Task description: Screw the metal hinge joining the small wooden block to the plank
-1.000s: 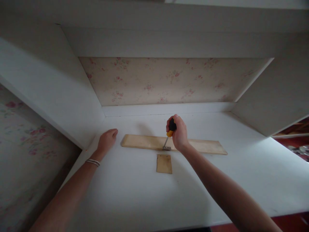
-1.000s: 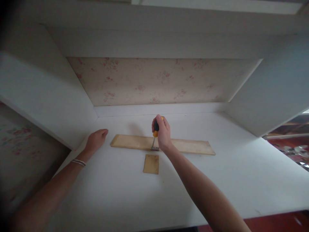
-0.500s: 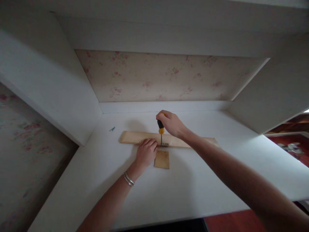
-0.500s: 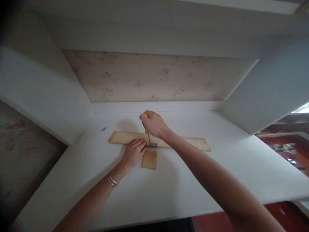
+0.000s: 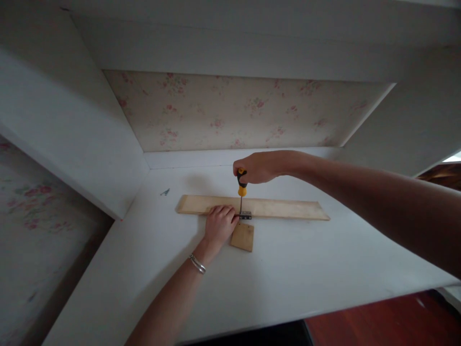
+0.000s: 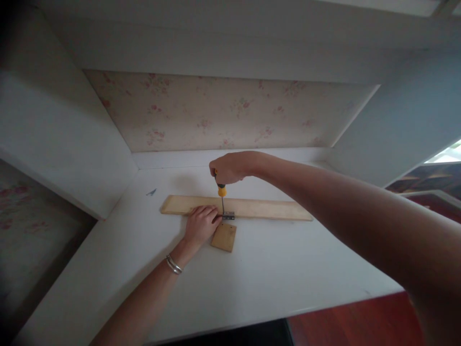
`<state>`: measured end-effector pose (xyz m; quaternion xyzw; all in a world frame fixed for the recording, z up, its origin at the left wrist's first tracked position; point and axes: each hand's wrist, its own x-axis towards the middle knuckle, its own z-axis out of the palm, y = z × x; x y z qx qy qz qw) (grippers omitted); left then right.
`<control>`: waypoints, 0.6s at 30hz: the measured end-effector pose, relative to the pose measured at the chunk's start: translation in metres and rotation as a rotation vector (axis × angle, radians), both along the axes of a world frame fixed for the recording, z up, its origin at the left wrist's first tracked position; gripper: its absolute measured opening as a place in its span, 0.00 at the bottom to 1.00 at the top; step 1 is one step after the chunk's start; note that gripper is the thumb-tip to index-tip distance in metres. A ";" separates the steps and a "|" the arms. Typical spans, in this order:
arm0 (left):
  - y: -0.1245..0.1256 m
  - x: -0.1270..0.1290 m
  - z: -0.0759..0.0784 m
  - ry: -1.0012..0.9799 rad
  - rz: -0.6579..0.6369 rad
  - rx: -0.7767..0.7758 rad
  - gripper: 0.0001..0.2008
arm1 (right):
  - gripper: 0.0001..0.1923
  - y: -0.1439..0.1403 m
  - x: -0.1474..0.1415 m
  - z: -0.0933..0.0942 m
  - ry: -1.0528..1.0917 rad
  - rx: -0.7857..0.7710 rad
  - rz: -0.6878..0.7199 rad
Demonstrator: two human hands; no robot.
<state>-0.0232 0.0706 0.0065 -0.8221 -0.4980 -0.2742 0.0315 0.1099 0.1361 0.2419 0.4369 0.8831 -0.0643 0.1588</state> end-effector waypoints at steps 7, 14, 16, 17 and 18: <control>0.002 -0.001 -0.001 -0.018 -0.004 -0.005 0.08 | 0.26 0.001 -0.004 -0.003 -0.144 0.179 -0.172; 0.002 -0.003 -0.003 -0.020 -0.014 -0.005 0.08 | 0.18 0.002 -0.006 0.009 -0.143 -0.051 -0.017; 0.002 -0.003 -0.003 -0.025 -0.013 -0.005 0.09 | 0.21 0.002 -0.008 0.009 -0.169 -0.079 -0.126; 0.002 -0.003 -0.003 -0.026 -0.014 -0.005 0.09 | 0.24 0.003 -0.009 0.009 -0.184 -0.081 -0.177; 0.002 -0.003 -0.003 -0.027 -0.015 -0.005 0.09 | 0.26 0.003 -0.009 0.008 -0.192 -0.078 -0.205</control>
